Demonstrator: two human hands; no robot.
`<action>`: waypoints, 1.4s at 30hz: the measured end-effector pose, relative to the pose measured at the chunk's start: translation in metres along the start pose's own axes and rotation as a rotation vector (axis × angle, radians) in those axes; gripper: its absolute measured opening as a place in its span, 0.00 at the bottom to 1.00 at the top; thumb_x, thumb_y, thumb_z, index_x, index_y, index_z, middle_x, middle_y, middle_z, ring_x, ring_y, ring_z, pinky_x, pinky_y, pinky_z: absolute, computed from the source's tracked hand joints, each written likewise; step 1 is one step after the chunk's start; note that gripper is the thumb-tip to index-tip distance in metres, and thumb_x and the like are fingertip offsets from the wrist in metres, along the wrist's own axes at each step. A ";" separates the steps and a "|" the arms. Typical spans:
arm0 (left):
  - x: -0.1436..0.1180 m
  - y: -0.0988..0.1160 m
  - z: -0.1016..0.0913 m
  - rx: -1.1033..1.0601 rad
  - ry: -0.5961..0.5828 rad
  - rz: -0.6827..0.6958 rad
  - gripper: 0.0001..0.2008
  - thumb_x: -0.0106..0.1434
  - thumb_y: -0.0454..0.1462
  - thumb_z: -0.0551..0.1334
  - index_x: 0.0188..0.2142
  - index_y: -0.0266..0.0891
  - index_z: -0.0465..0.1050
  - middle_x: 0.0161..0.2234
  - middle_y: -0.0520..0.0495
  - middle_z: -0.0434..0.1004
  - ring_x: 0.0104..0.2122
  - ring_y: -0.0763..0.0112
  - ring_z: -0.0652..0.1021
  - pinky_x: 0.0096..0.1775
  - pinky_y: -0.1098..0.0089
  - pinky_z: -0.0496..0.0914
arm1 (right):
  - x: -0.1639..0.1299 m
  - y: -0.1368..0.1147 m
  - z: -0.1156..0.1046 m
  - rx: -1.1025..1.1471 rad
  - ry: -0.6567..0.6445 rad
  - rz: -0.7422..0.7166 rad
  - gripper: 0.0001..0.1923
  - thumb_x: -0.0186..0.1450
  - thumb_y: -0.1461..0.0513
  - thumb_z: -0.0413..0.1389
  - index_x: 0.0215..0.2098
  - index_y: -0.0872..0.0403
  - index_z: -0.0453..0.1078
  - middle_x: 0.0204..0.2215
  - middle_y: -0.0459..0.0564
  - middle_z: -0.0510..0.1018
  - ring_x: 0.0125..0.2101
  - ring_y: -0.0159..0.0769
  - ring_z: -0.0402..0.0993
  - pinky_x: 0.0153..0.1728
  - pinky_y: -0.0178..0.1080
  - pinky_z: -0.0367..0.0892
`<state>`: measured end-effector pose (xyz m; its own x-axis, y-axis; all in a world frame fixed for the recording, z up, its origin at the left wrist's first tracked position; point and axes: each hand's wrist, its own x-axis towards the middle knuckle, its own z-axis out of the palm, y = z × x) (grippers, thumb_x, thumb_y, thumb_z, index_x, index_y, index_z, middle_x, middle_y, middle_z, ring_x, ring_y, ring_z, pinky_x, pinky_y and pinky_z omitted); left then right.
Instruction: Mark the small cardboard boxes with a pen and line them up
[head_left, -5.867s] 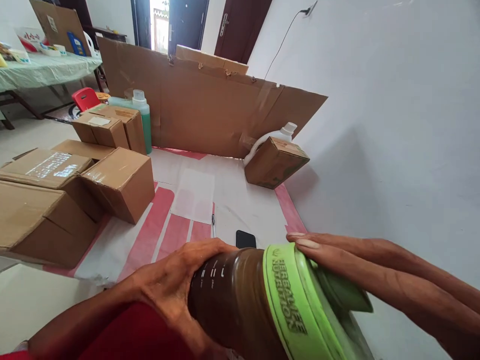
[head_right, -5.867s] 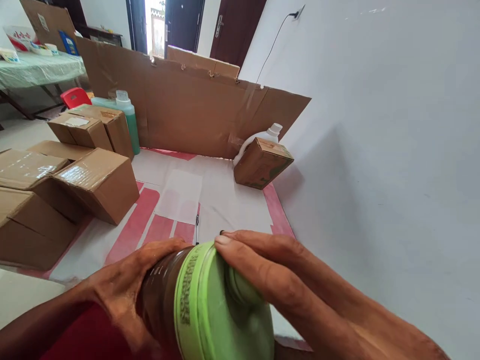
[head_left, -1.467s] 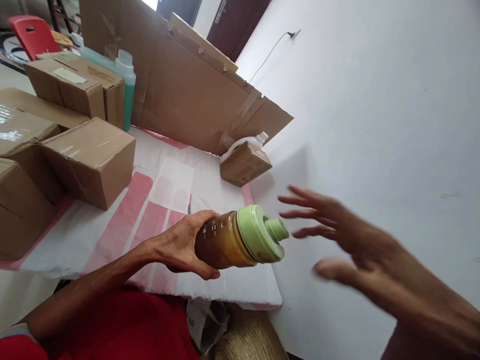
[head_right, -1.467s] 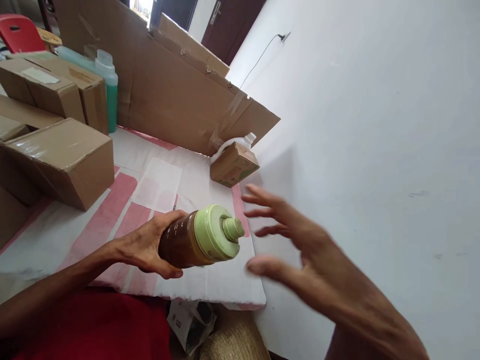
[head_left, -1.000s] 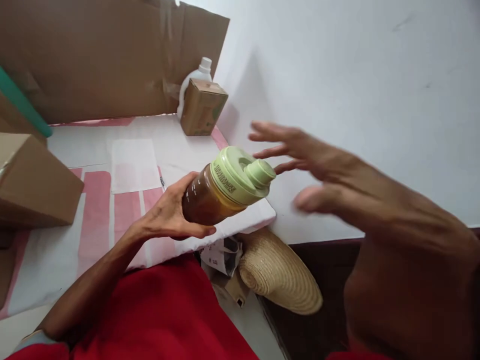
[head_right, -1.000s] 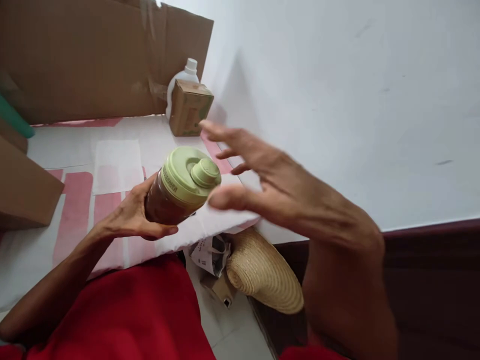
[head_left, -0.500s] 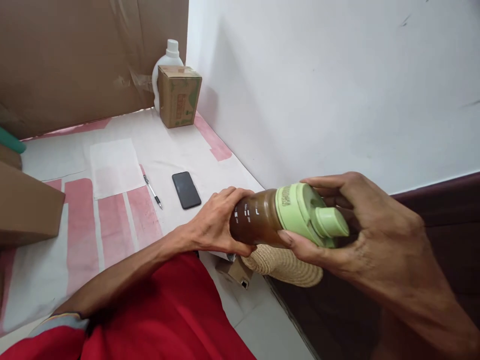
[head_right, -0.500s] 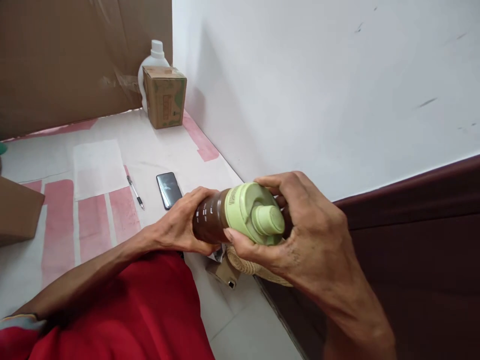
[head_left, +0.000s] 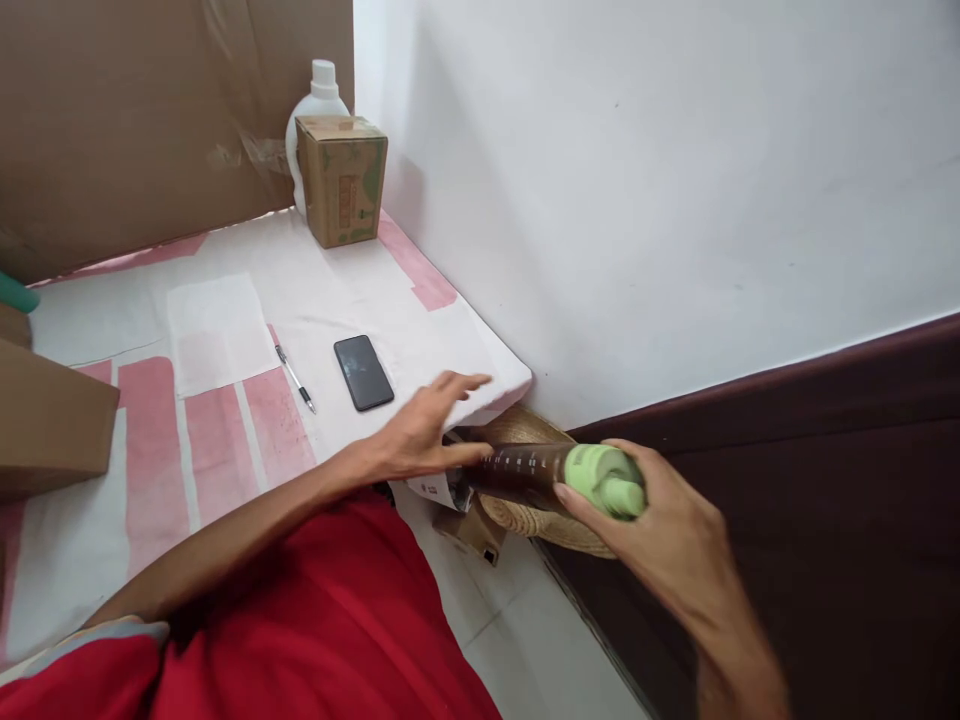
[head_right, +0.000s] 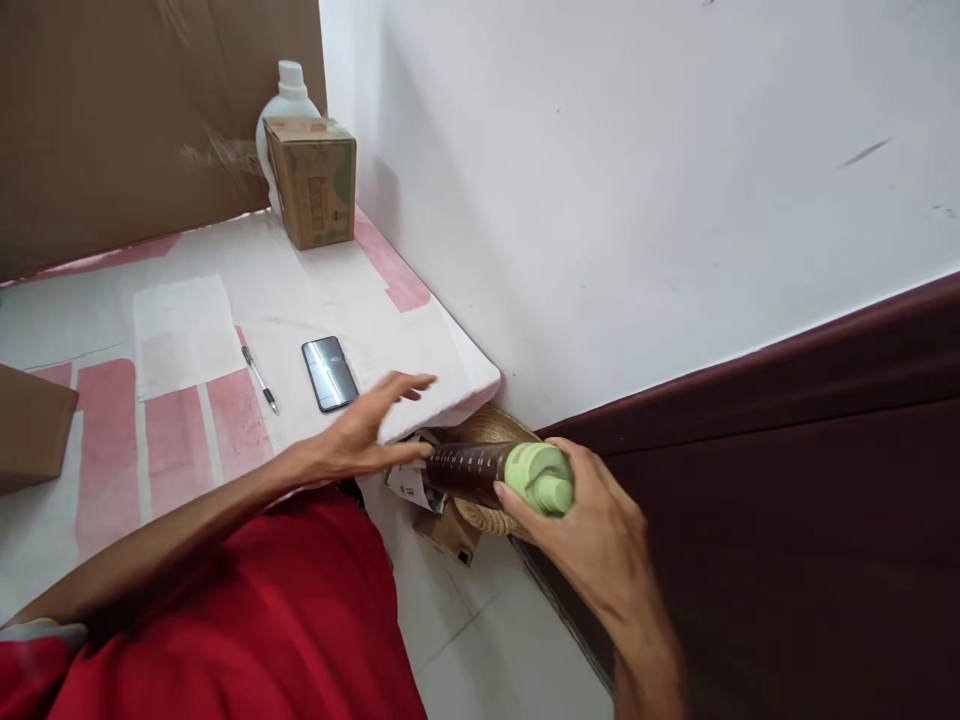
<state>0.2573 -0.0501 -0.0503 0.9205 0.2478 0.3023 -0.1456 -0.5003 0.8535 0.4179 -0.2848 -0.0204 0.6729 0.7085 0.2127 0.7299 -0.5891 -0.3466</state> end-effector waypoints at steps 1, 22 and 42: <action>-0.010 0.001 -0.012 -0.005 0.072 -0.025 0.30 0.66 0.45 0.67 0.64 0.42 0.63 0.56 0.37 0.72 0.51 0.58 0.77 0.55 0.55 0.72 | -0.001 0.010 0.020 -0.005 -0.007 0.017 0.32 0.59 0.39 0.59 0.51 0.51 0.70 0.44 0.57 0.81 0.41 0.55 0.79 0.42 0.51 0.73; -0.114 -0.006 -0.080 0.020 0.437 -0.473 0.13 0.67 0.46 0.67 0.47 0.43 0.79 0.43 0.46 0.84 0.42 0.62 0.82 0.47 0.61 0.77 | 0.013 0.058 0.234 -0.034 -0.440 0.167 0.27 0.63 0.55 0.62 0.57 0.56 0.64 0.50 0.60 0.77 0.49 0.48 0.74 0.47 0.42 0.67; -0.141 -0.029 -0.081 -0.037 0.505 -0.654 0.18 0.65 0.50 0.68 0.48 0.42 0.79 0.46 0.43 0.83 0.45 0.58 0.83 0.51 0.58 0.77 | 0.042 0.072 0.338 -0.069 -0.633 0.353 0.20 0.72 0.55 0.60 0.59 0.54 0.70 0.57 0.55 0.75 0.51 0.45 0.76 0.51 0.52 0.75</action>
<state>0.1027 -0.0035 -0.0829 0.5508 0.8269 -0.1136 0.3426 -0.0999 0.9342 0.4580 -0.1663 -0.3455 0.6861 0.5485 -0.4779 0.5025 -0.8324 -0.2339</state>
